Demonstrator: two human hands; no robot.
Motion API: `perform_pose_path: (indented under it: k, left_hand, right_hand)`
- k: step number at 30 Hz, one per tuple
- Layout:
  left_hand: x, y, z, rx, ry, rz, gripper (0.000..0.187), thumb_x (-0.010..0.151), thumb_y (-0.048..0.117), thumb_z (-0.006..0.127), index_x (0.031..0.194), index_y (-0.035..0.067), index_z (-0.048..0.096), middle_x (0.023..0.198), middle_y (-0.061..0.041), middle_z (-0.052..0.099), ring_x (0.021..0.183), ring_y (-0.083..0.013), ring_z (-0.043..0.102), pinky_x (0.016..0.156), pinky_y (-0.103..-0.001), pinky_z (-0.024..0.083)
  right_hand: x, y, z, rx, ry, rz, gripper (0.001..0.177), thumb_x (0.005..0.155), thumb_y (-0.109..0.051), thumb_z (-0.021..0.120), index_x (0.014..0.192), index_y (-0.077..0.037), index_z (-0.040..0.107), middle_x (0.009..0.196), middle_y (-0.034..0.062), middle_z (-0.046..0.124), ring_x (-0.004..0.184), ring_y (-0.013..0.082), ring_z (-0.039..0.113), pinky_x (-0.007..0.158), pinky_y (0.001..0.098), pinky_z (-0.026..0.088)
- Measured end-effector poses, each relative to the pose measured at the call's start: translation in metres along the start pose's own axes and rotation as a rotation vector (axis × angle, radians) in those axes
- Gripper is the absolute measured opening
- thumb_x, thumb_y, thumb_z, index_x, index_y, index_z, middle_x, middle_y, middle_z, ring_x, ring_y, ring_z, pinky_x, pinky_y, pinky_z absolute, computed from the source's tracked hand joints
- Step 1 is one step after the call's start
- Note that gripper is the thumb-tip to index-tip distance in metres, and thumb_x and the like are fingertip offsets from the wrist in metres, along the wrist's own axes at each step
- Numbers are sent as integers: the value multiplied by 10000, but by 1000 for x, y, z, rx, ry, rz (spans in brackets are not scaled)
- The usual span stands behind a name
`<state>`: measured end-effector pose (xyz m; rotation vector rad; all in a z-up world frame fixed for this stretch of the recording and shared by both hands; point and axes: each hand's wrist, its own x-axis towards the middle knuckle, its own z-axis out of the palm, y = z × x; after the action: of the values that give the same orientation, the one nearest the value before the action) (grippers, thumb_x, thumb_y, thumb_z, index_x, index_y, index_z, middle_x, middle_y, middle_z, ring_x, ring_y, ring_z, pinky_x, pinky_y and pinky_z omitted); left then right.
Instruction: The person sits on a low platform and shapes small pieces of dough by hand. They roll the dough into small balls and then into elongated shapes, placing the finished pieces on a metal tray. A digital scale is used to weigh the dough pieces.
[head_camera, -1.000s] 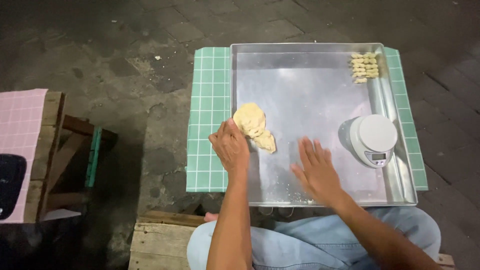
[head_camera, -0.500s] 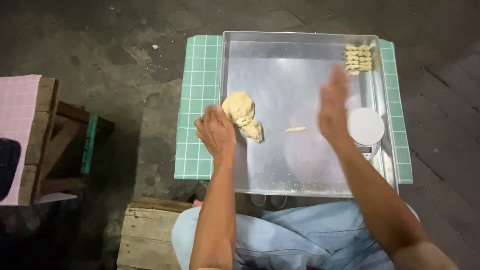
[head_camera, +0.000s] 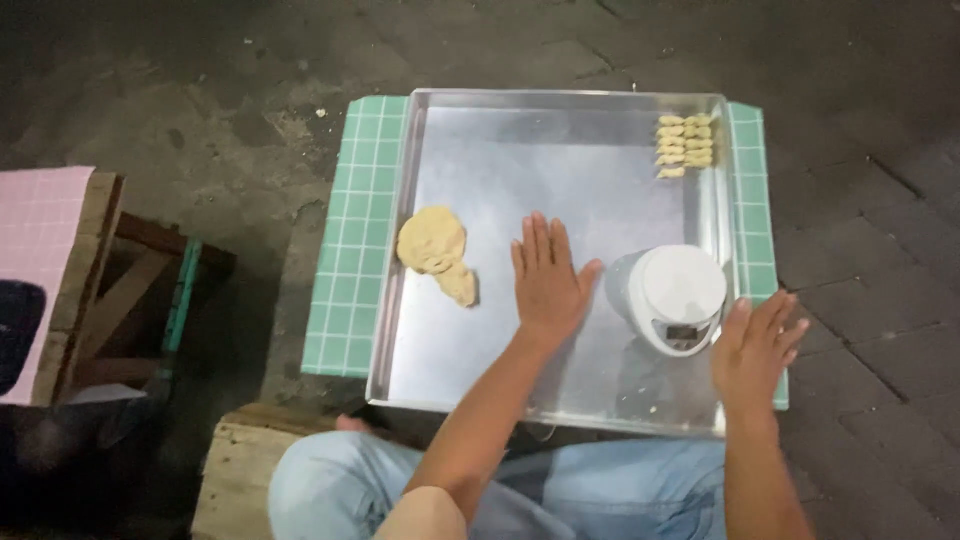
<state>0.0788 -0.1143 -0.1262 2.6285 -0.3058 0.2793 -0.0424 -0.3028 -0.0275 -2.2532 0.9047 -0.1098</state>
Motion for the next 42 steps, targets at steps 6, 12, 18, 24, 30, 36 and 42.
perform_pose_path:
  k: [6, 12, 18, 24, 30, 36, 42]
  left_hand:
    - [76, -16, 16, 25, 59, 106, 787, 1066, 618, 268, 1652, 98, 201, 1737, -112, 122, 1615, -336, 82, 1283, -596, 93]
    - [153, -26, 58, 103, 224, 217, 825, 1062, 703, 327, 1643, 117, 296, 1732, -136, 159, 1614, -366, 146, 1299, -612, 132]
    - [147, -19, 56, 231, 323, 474, 833, 1021, 729, 339, 1571, 109, 420, 1673, -128, 308, 1566, -297, 286, 1293, -491, 223]
    - [62, -22, 10, 92, -12, 316, 882, 1015, 748, 284, 1617, 105, 329, 1695, -190, 247, 1583, -372, 219, 1272, -570, 232]
    - [-12, -12, -29, 46, -147, 271, 938, 972, 775, 273, 1614, 92, 309, 1671, -276, 235, 1574, -432, 171, 1269, -592, 114]
    - [49, -15, 4, 63, -27, 271, 896, 1005, 758, 265, 1646, 133, 257, 1705, -244, 172, 1588, -420, 154, 1275, -601, 98]
    - [148, -9, 19, 114, -126, 203, 909, 1011, 783, 143, 1673, 163, 201, 1741, -126, 127, 1616, -339, 105, 1286, -610, 86]
  right_hand:
    - [3, 7, 2, 21, -28, -38, 929, 956, -684, 101, 1645, -67, 15, 1731, 140, -7, 1553, 392, -142, 1207, 658, -63]
    - [6, 13, 6, -20, 55, -136, 850, 1127, -596, 191, 1632, 86, 155, 1660, 371, 155, 1512, 571, 4, 1202, 672, -30]
    - [8, 15, 5, -61, 65, -137, 869, 1130, -604, 166, 1607, 118, 231, 1635, 393, 225, 1495, 611, 60, 1186, 705, 5]
    - [7, 24, 10, -47, 89, -179, 856, 1144, -587, 204, 1602, 134, 245, 1628, 402, 240, 1497, 610, 73, 1185, 701, 5]
    - [10, 24, 10, -71, 50, -148, 913, 1115, -659, 157, 1615, 99, 252, 1641, 370, 256, 1520, 572, 90, 1193, 688, 8]
    - [2, 20, 7, -126, 53, -206, 800, 1156, -559, 220, 1605, 99, 292, 1618, 380, 300, 1493, 614, 117, 1178, 725, 40]
    - [6, 13, 7, -149, 69, -208, 746, 1152, -531, 207, 1592, 57, 336, 1612, 344, 333, 1472, 641, 164, 1155, 761, 79]
